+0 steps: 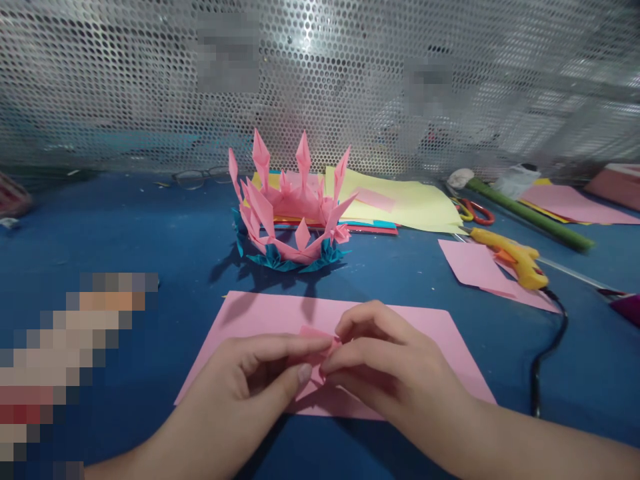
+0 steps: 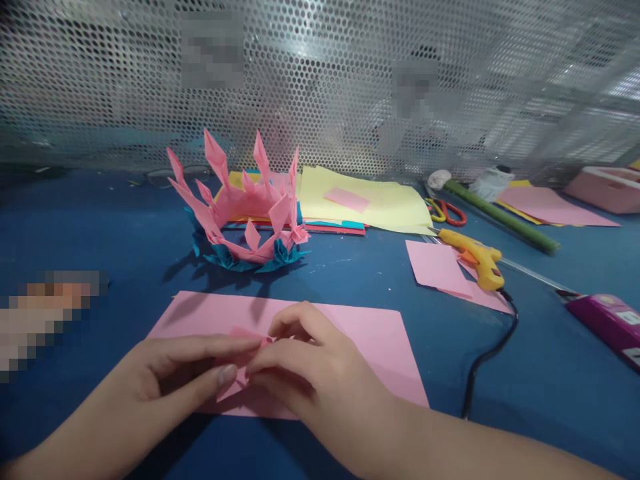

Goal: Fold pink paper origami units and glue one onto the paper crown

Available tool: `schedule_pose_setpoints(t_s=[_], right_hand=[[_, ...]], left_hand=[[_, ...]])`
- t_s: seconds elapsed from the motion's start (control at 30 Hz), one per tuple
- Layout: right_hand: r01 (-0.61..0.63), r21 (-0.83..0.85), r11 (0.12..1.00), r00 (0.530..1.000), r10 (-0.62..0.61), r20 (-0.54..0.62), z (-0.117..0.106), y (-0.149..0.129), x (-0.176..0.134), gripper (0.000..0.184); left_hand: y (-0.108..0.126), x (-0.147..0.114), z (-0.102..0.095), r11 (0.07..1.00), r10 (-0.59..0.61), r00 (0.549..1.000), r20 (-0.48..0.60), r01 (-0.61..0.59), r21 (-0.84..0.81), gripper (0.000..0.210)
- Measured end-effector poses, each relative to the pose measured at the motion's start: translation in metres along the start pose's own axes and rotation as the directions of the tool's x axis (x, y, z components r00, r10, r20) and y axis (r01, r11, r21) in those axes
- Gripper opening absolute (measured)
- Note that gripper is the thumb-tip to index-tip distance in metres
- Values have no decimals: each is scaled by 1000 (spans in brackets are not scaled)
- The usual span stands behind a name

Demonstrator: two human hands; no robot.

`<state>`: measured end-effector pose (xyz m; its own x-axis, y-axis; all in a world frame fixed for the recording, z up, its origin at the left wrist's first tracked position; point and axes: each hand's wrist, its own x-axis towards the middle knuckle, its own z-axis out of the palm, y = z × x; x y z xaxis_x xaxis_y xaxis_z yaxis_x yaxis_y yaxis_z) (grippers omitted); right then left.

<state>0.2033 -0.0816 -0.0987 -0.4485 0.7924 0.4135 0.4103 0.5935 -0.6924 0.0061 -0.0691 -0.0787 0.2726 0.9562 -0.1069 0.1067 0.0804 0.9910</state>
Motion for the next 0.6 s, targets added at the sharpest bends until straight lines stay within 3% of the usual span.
schedule_pose_setpoints(t_s=[0.17, 0.4, 0.6], right_hand=[[-66, 40, 997, 998, 66, -2, -2, -3, 3, 13], [-180, 122, 976, 984, 181, 3, -1, -8, 6, 7], [-197, 138, 971, 980, 197, 13, 0, -9, 4, 10]], left_hand=[[-5, -1, -2, 999, 28, 999, 31, -29, 20, 30], [-11, -2, -4, 995, -72, 989, 129, 81, -61, 28], [-12, -3, -4, 989, -43, 972, 229, 73, -127, 35]])
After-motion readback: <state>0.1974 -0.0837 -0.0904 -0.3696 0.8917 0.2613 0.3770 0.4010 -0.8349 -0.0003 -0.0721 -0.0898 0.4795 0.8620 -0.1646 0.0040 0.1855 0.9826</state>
